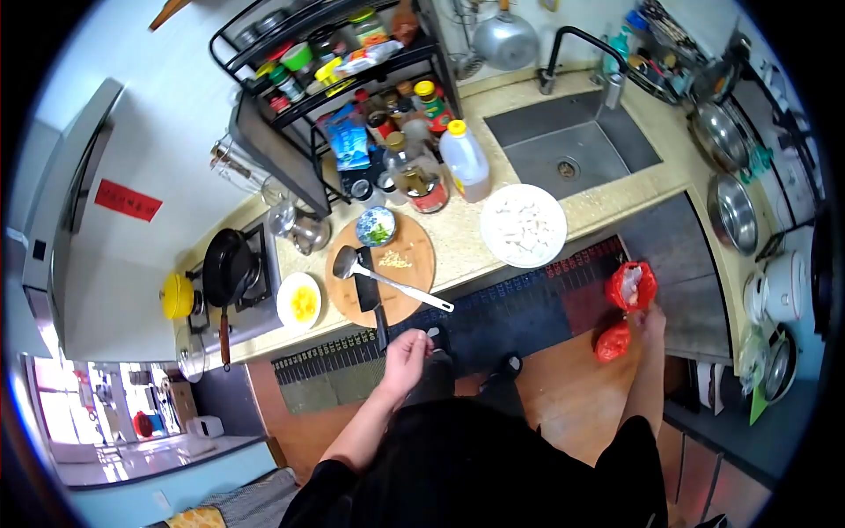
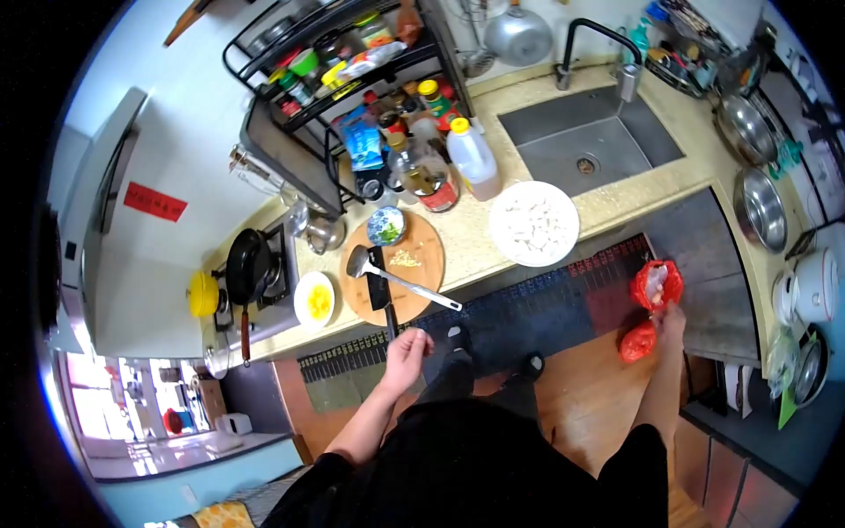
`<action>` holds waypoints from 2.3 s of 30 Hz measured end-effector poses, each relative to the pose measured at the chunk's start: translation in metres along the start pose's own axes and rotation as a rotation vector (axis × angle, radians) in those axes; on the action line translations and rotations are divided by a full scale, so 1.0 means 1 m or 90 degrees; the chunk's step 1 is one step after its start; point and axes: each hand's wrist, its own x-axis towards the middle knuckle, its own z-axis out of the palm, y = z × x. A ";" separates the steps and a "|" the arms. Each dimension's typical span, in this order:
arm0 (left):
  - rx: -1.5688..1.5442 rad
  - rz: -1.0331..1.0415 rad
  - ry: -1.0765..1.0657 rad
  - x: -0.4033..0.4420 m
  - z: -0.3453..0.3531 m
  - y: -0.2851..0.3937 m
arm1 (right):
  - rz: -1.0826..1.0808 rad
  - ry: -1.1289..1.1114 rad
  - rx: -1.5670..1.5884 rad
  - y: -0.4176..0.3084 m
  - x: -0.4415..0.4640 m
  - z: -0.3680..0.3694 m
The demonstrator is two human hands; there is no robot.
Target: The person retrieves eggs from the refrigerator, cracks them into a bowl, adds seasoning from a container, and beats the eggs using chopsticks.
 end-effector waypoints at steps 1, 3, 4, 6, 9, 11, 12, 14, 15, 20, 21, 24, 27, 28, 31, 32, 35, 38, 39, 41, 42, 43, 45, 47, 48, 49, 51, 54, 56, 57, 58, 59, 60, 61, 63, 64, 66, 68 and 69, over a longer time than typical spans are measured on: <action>0.018 0.016 0.043 0.004 -0.014 -0.004 | -0.008 -0.059 0.011 0.008 -0.008 0.016; 0.048 0.002 0.132 0.012 -0.043 0.004 | -0.005 -0.085 0.019 0.023 -0.060 0.071; 0.045 0.004 0.165 0.019 -0.057 0.001 | 0.012 -0.013 0.016 0.030 -0.093 0.106; 0.136 0.089 0.189 0.040 -0.090 -0.007 | -0.067 -0.011 -0.187 0.067 -0.130 0.147; 0.105 0.043 0.200 0.075 -0.119 0.009 | -0.087 -0.205 -0.322 0.079 -0.220 0.258; 0.071 0.085 0.195 0.096 -0.135 0.013 | -0.172 -0.391 -0.425 0.075 -0.255 0.348; 0.048 0.097 0.199 0.108 -0.140 0.010 | -0.383 -0.441 -0.446 0.084 -0.258 0.391; 0.122 0.145 0.220 0.142 -0.150 0.000 | -0.478 -0.469 -0.588 0.059 -0.279 0.481; 0.173 0.161 0.231 0.163 -0.154 0.001 | -0.496 -0.476 -0.596 0.055 -0.280 0.524; 0.225 0.255 0.281 0.270 -0.162 -0.015 | -0.662 -0.349 -0.693 0.061 -0.254 0.681; 0.231 0.298 0.298 0.287 -0.163 -0.021 | -0.669 -0.325 -0.740 0.066 -0.244 0.700; 0.269 0.279 0.308 0.321 -0.165 -0.025 | -0.637 -0.287 -0.883 0.070 -0.240 0.735; 0.271 0.259 0.333 0.352 -0.161 -0.036 | -0.573 -0.286 -0.970 0.080 -0.222 0.750; 0.280 0.252 0.326 0.358 -0.162 -0.039 | -0.563 -0.291 -0.983 0.085 -0.217 0.752; 0.291 0.249 0.304 0.367 -0.161 -0.046 | -0.536 -0.293 -1.003 0.091 -0.208 0.758; 0.295 0.254 0.292 0.368 -0.162 -0.048 | -0.524 -0.289 -1.003 0.093 -0.208 0.759; 0.271 0.228 0.269 0.378 -0.162 -0.054 | -0.510 -0.308 -1.010 0.088 -0.210 0.762; 0.225 0.237 0.259 0.374 -0.165 -0.052 | -0.581 -0.328 -0.952 0.091 -0.206 0.756; 0.236 0.269 0.276 0.369 -0.165 -0.050 | -0.595 -0.329 -0.923 0.089 -0.210 0.752; 0.263 0.333 0.309 0.356 -0.166 -0.039 | -0.622 -0.333 -0.859 0.078 -0.225 0.742; 0.268 0.349 0.324 0.345 -0.166 -0.031 | -0.642 -0.348 -0.825 0.074 -0.231 0.735; 0.272 0.365 0.337 0.334 -0.164 -0.022 | -0.661 -0.360 -0.790 0.071 -0.237 0.728; 0.268 0.389 0.356 0.310 -0.162 -0.005 | -0.681 -0.386 -0.749 0.063 -0.251 0.712; 0.253 0.403 0.371 0.287 -0.161 0.008 | -0.686 -0.421 -0.737 0.055 -0.267 0.698; 0.248 0.394 0.368 0.275 -0.161 0.012 | -0.684 -0.427 -0.704 0.052 -0.278 0.692; 0.246 0.393 0.366 0.263 -0.162 0.017 | -0.682 -0.451 -0.703 0.047 -0.288 0.687; 0.247 0.392 0.364 0.237 -0.168 0.027 | -0.675 -0.502 -0.695 0.039 -0.309 0.677; 0.295 0.396 0.381 0.202 -0.184 0.039 | -0.656 -0.587 -0.679 0.039 -0.336 0.667; 0.304 0.368 0.396 0.169 -0.193 0.038 | -0.585 -0.646 -0.655 0.043 -0.356 0.661; 0.312 0.346 0.404 0.156 -0.197 0.038 | -0.552 -0.677 -0.644 0.046 -0.364 0.660; 0.321 0.318 0.409 0.137 -0.202 0.037 | -0.540 -0.708 -0.600 0.053 -0.369 0.659; 0.328 0.300 0.420 0.127 -0.207 0.037 | -0.501 -0.733 -0.598 0.058 -0.374 0.658; 0.316 0.278 0.436 0.114 -0.212 0.032 | -0.463 -0.757 -0.597 0.063 -0.377 0.658; 0.323 0.257 0.452 0.097 -0.215 0.028 | -0.415 -0.779 -0.597 0.070 -0.384 0.653; 0.334 0.233 0.495 0.080 -0.224 0.022 | -0.358 -0.825 -0.581 0.074 -0.395 0.655; 0.326 0.204 0.523 0.068 -0.226 0.015 | -0.321 -0.841 -0.596 0.066 -0.409 0.655; 0.332 0.169 0.566 0.049 -0.233 0.005 | -0.294 -0.886 -0.550 0.084 -0.414 0.653; 0.345 0.142 0.604 0.032 -0.239 -0.005 | -0.278 -0.914 -0.543 0.099 -0.419 0.652; 0.345 0.125 0.617 0.025 -0.241 -0.007 | -0.271 -0.925 -0.541 0.103 -0.422 0.652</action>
